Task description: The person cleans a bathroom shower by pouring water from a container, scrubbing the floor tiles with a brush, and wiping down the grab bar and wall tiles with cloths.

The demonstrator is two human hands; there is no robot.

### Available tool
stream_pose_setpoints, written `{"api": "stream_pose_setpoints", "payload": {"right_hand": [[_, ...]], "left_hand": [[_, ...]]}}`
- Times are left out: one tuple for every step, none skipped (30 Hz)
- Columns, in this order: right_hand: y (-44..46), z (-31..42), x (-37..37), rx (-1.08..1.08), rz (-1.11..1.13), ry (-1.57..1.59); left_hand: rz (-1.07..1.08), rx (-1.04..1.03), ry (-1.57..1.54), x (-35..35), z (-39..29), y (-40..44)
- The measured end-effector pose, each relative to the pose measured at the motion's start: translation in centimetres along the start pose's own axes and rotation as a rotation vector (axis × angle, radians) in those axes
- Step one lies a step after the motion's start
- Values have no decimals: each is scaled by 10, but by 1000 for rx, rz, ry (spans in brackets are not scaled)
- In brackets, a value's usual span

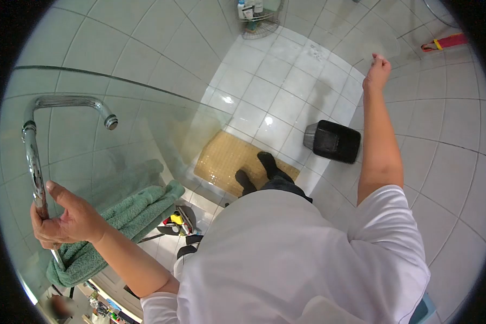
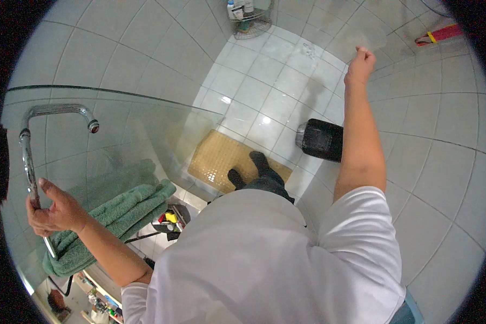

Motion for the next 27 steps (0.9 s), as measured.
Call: {"api": "stream_pose_setpoints", "payload": {"right_hand": [[-2,2,3,2,0,-2],[-7,4,8,35,17,51],[-13,6,14,68,35,105],[-21,6,21,70,34,104],[-32,4,31,40,59,-4],[-43,0,40,9,84,-113],[-52,-10,51,-35,85,-181],[-61,-22,62,-80,85,-249],[-72,-35,73,-116,80,-298],[-83,-48,84,-153,76,-347],[-95,-61,94,-192,69,-334],[-108,-73,104,-230,63,-321],[-119,-87,116,-252,73,-439],[-129,-97,128,-274,84,-558],[-143,-101,136,-297,101,-587],[-157,-103,142,-319,118,-616],[-168,-107,151,-319,118,-617],[-178,-114,158,-330,158,-688],[-187,-118,162,-340,198,-759],[-195,-120,167,-341,198,-759],[-203,-122,168,-384,183,-735],[-210,-123,170,-427,167,-711],[-215,-121,170,-427,167,-711],[-219,-120,170,-435,179,-772],[-223,-119,169,-443,191,-834],[-226,-119,167,-443,191,-834],[-229,-118,165,-444,199,-821]], "left_hand": [[-5,14,-26,-1,1,-1],[-12,27,-52,-1,1,-1],[-13,30,-53,-2,1,0],[-20,29,-74,-1,-1,1],[-28,28,-94,0,-2,1],[-29,30,-96,-1,-1,0],[-23,41,-94,-1,0,0],[-17,51,-91,-1,0,-1],[-18,52,-93,-2,0,-1],[-27,48,-114,-2,0,0],[-37,44,-136,-3,0,0],[-39,44,-137,-2,0,0],[-22,45,-138,-2,-1,0],[-5,45,-139,-1,-2,0],[-5,45,-140,0,-3,1],[12,35,-115,0,-4,1],[29,27,-89,1,-5,2],[29,27,-89,2,-6,3],[44,28,-69,3,-7,4],[59,28,-48,3,-8,4],[59,28,-48,4,-10,5],[64,30,-37,5,-11,6],[69,32,-27,5,-11,6],[69,33,-27,3,-10,5],[30,42,-87,1,-7,3],[-9,51,-147,0,-6,2],[-9,51,-146,0,-6,2]]}}
Point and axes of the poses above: each hand's wrist, its own y-axis towards the middle knuckle, its own x-axis out of the back of the hand, z = x × y, the point moved 3 cm from there along y, towards the middle knuckle, and after that the axes turned 6 degrees about -x, right-handed, at the moved point
